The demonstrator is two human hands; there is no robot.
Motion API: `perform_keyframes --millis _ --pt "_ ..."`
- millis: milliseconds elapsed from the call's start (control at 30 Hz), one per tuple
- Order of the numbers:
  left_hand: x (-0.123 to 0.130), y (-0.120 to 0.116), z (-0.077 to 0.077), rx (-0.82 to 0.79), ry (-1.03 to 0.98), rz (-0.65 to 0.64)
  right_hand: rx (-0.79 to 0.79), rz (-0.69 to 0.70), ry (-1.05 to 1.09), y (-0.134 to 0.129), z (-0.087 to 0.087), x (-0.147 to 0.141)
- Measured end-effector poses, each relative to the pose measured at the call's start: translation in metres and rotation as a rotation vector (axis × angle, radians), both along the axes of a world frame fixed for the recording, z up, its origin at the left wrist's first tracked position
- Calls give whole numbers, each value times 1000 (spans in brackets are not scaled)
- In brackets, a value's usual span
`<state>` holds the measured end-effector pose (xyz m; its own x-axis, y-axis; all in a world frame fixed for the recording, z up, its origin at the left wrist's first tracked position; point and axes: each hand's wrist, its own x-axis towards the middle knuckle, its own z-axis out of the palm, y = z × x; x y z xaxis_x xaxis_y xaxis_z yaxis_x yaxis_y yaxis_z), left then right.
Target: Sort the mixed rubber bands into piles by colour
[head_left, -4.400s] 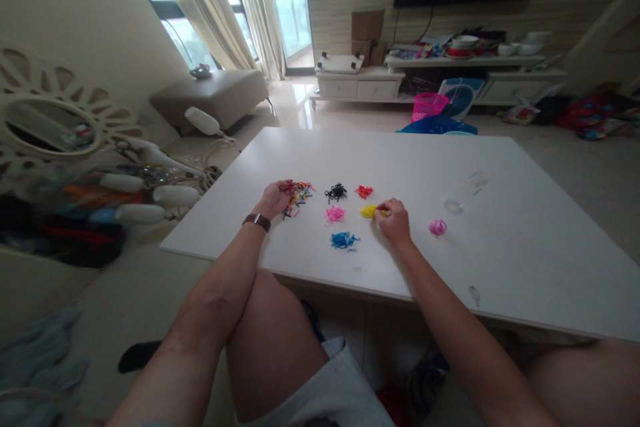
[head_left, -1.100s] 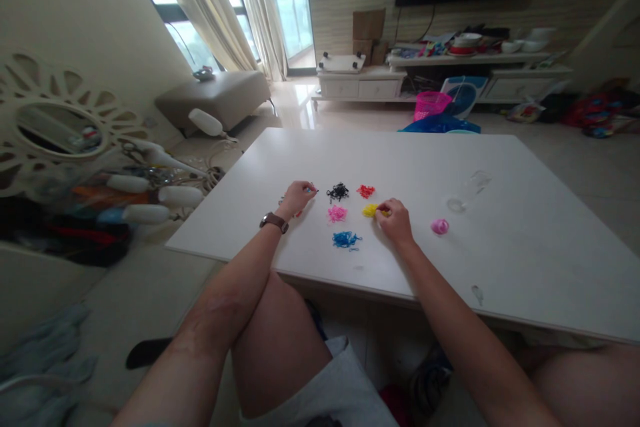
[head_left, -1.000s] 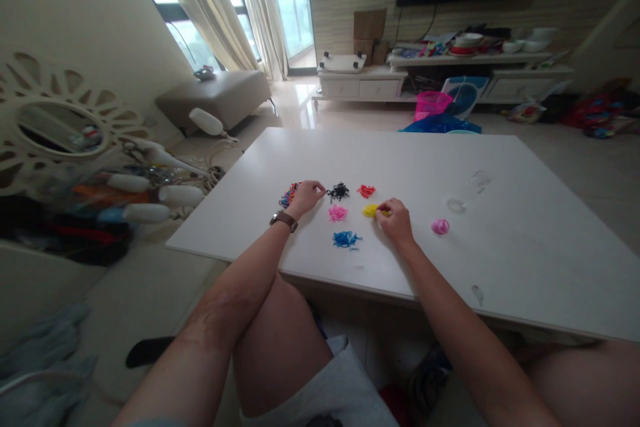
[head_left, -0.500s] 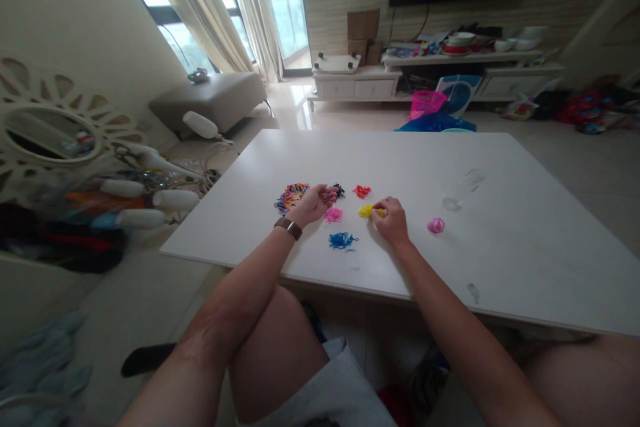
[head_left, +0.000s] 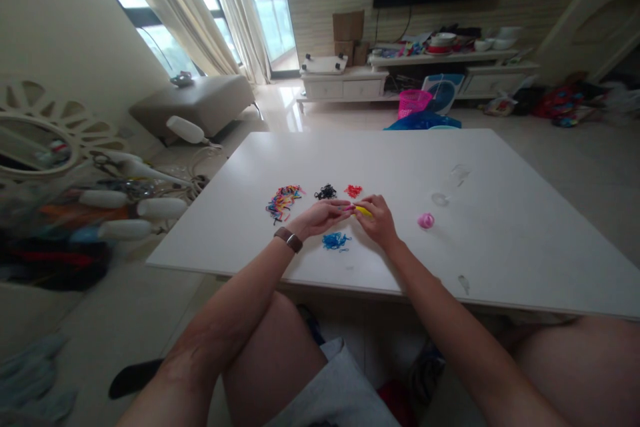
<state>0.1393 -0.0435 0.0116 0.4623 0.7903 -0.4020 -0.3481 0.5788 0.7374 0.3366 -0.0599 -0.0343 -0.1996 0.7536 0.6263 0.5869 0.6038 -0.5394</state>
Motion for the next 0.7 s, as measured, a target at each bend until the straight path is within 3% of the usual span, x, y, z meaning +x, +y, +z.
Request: perform_keyframes --millis 367,600,700 --pt "-8 1 6 39 89 -78 -18 120 28 1 -2 -2" --pt "-35 24 11 91 209 253 -76 -12 115 5 -8 -1" --pt "-47 27 10 119 281 245 -105 -9 141 6 -9 -1"
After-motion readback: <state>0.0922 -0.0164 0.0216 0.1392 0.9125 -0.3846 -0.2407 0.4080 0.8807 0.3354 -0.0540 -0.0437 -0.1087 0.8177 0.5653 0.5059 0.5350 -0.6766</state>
